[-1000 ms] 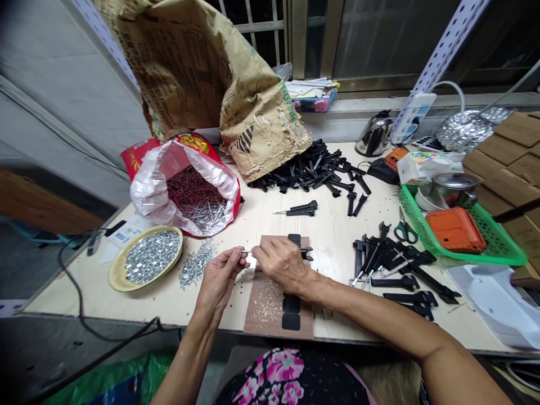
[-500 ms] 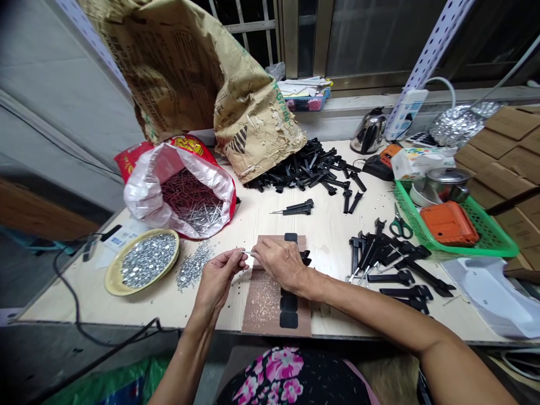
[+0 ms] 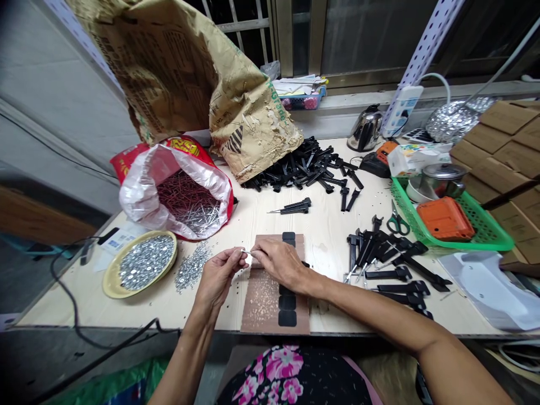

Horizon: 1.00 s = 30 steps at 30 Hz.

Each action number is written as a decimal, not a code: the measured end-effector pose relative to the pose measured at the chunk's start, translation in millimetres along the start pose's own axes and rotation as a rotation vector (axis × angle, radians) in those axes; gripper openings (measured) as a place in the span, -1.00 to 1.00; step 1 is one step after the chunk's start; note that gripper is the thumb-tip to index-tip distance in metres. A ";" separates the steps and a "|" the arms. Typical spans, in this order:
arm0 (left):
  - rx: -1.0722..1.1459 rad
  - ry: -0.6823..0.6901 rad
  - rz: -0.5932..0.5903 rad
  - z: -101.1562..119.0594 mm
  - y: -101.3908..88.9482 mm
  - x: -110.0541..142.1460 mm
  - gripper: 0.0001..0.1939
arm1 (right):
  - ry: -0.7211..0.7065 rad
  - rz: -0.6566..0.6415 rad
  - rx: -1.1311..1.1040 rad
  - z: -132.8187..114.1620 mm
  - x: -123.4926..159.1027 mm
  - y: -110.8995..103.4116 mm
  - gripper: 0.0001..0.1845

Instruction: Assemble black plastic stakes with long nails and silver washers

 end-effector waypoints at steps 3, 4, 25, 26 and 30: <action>0.015 -0.022 -0.004 -0.8 2.6 -1.1 -0.69 | -0.006 0.017 -0.032 0.8 0.6 -1.5 -0.84; 0.004 -0.016 -0.004 -1.1 3.7 -1.2 -0.70 | -0.017 0.004 0.004 0.8 1.6 -1.3 -0.83; -1.205 0.583 0.028 -60.1 30.8 -1.0 -0.48 | -0.402 -0.304 0.275 42.2 74.1 -14.2 -0.72; -1.202 0.585 0.027 -60.9 30.7 -1.6 -0.48 | -0.460 -0.328 0.250 36.3 77.2 -14.1 -0.72; -1.177 0.575 0.031 -59.9 31.1 -2.6 -0.48 | -0.189 -0.131 0.236 48.3 64.3 -33.4 -0.61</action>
Point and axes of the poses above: each hand's wrist, its own x-axis away from the middle knuckle, its own y-axis out of the palm, z = x × y, the point moved 4 cm from there along -x, towards the middle knuckle, and after that the axes turned 10 degrees about -y, right-handed, at the moved point
